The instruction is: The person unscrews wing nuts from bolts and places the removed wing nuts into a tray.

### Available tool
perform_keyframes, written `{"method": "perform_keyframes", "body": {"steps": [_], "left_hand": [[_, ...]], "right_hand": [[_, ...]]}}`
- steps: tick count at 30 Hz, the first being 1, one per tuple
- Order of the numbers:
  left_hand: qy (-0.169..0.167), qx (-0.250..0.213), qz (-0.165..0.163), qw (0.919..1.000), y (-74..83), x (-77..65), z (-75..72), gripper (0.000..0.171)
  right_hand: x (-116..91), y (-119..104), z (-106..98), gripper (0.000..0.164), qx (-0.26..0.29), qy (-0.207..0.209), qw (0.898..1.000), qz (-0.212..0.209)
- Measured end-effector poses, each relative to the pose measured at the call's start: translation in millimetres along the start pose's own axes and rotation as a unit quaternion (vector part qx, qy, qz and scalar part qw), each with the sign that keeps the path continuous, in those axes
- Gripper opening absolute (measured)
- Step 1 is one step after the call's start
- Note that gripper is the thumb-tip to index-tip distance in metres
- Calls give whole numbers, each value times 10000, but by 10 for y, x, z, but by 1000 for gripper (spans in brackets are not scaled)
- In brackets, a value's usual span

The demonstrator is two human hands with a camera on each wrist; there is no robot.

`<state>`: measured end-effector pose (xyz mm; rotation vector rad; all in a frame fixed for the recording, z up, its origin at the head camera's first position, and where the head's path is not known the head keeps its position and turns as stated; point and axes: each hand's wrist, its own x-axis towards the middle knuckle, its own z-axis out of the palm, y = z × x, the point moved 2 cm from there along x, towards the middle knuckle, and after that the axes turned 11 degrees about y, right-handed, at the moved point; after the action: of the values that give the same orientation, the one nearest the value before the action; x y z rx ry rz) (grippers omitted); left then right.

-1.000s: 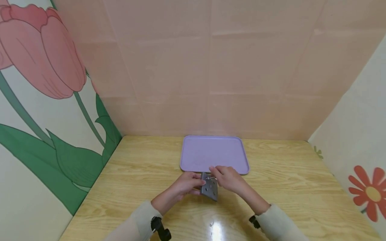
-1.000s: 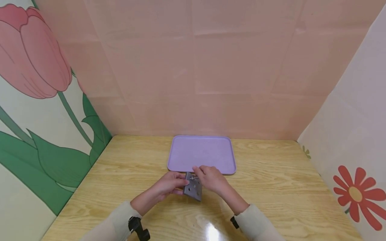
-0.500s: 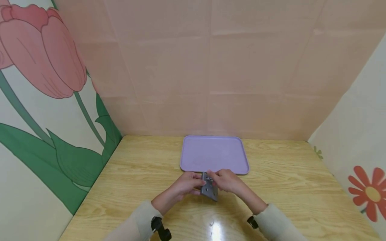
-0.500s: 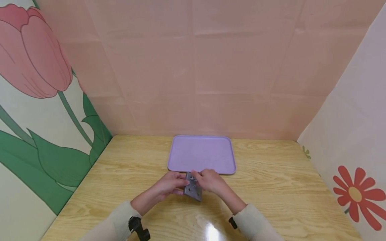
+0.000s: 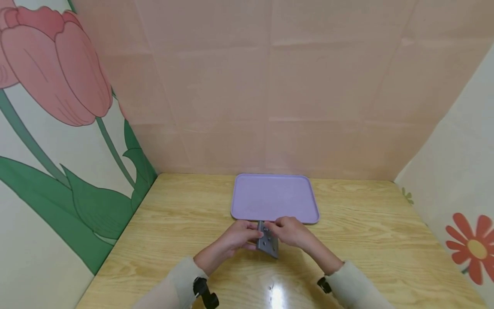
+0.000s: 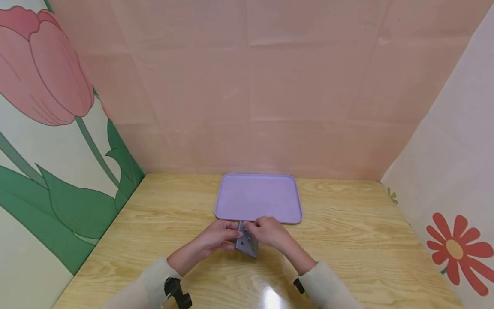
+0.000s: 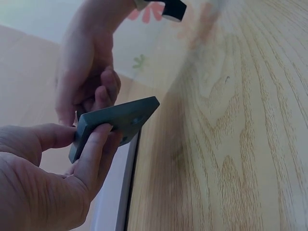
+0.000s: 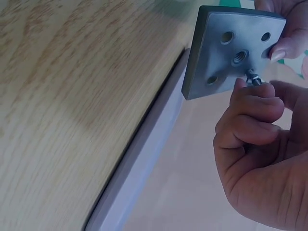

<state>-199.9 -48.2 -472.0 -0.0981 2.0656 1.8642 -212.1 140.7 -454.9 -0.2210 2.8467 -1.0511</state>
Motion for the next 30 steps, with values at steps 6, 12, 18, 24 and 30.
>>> {"method": "perform_keyframes", "body": {"steps": [6, 12, 18, 24, 30], "left_hand": [[63, -63, -15, 10000, -18, 16, -14, 25], [73, -59, -12, 10000, -39, 27, -21, 25], [73, -16, -7, 10000, -41, 25, -26, 25], [72, -34, -15, 10000, -37, 22, -24, 25], [127, -74, 46, 9999, -41, 34, -17, 25]], "right_hand": [[5, 21, -21, 28, -89, 244, 9928, -1171], [0, 50, -20, 24, -287, 388, 9804, -1908], [7, 40, -23, 23, -429, 456, 9696, -2366], [5, 32, -26, 17, -389, 573, 9672, -2445], [16, 11, -37, 40, 63, 762, 9876, -1372]]}}
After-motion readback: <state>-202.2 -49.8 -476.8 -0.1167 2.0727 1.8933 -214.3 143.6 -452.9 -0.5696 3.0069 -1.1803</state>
